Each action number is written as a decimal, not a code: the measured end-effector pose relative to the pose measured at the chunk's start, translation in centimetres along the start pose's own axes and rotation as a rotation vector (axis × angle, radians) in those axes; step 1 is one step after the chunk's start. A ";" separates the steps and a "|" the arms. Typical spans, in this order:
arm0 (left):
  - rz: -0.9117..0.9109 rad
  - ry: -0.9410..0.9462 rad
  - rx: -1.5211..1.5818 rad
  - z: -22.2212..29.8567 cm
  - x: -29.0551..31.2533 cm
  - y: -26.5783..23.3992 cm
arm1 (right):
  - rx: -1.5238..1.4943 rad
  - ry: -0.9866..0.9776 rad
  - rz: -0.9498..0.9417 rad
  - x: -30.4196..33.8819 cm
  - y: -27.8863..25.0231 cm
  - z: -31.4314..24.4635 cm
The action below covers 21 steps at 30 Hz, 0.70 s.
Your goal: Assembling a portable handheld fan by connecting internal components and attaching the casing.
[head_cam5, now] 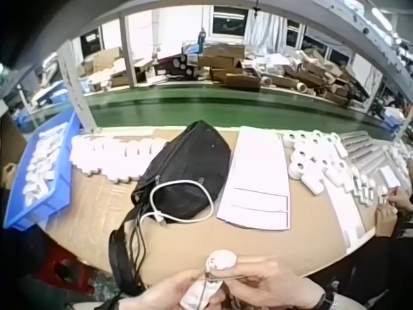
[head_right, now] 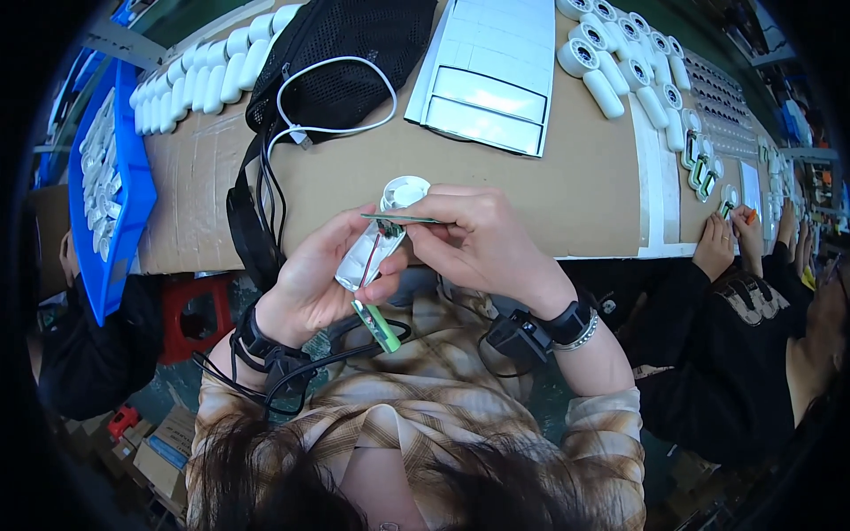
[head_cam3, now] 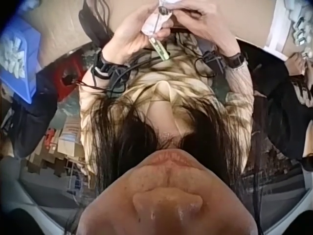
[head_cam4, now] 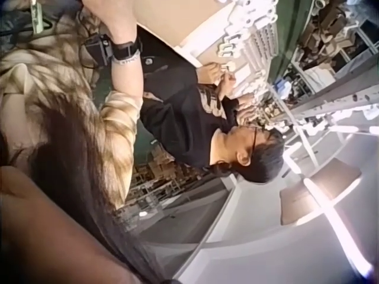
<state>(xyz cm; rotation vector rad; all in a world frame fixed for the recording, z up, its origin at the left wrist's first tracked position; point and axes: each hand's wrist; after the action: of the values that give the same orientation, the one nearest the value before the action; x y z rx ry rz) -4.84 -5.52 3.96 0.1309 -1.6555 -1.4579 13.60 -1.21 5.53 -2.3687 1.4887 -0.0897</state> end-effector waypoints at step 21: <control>0.042 -0.130 0.315 0.2 1.7 2.4 | -0.017 -0.050 -0.035 -0.1 -1.0 0.1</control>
<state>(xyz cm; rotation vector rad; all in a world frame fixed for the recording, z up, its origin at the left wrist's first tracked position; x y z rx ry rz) -4.89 -5.66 6.91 0.1775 -1.9754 -1.1865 14.48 -0.73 5.74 -2.3930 1.4312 -0.0260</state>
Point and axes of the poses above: each hand's wrist, its own x-axis away from the middle knuckle, its own y-axis out of the palm, z = x × y, and after that the axes turned 10 degrees about z, right-handed
